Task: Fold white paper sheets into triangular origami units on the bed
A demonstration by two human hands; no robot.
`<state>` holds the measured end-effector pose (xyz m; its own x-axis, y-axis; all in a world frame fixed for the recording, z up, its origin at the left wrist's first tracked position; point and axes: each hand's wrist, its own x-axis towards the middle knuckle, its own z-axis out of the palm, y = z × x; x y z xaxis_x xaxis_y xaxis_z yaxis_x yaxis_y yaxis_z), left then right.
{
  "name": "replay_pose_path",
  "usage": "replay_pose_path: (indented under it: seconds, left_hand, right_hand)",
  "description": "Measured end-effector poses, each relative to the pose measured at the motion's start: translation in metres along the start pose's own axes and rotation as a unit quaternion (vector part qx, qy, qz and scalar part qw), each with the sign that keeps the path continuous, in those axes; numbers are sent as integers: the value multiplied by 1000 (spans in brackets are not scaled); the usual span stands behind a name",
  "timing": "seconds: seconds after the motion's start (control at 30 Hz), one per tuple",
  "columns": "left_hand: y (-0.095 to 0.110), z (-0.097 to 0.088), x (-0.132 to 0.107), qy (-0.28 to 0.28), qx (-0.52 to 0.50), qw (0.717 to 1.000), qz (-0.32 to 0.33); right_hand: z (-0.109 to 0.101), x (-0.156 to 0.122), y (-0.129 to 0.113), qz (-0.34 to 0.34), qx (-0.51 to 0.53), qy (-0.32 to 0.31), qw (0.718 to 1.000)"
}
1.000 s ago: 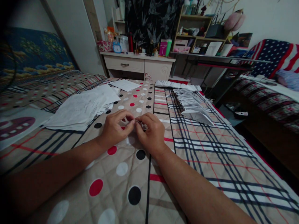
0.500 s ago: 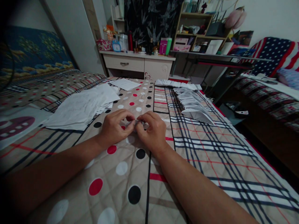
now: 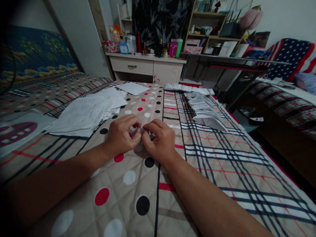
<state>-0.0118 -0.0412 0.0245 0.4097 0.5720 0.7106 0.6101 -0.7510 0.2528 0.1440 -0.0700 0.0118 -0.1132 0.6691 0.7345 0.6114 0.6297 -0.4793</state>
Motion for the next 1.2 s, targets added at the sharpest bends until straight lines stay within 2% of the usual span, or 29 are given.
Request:
replay_pose_path:
  seconds: [0.17,0.33,0.5,0.67,0.77,0.87,1.0,1.07,1.2]
  left_hand:
    - [-5,0,-1,10,12,1000,-10]
    - [-16,0,-3,18,13,1000,7]
    - [-20,-3,-4,-20,36,996,81]
    - [-19,-8,-4,-69,75,979,174]
    - [-18,-10,-5,-91,84,972,199]
    - [-19,-10,-6,-111,86,971,195]
    - [-21,-6,-8,-164,87,969,165]
    - [-21,-4,-8,-180,77,971,139]
    - [-19,-1,-8,-193,49,975,100]
  right_hand:
    - [-3,1,3,30,6,11,999]
    - [-9,3,13,76,4,30,997]
    - [-10,2,21,111,-11,11,994]
    - [-14,1,25,137,-51,-22,989]
    - [-17,3,27,160,-72,-33,984]
    - [-19,4,28,192,-102,-53,975]
    - [-21,5,27,217,-119,-96,964]
    - [-22,5,26,209,-120,-120,963]
    - [-21,6,20,145,-122,-168,967]
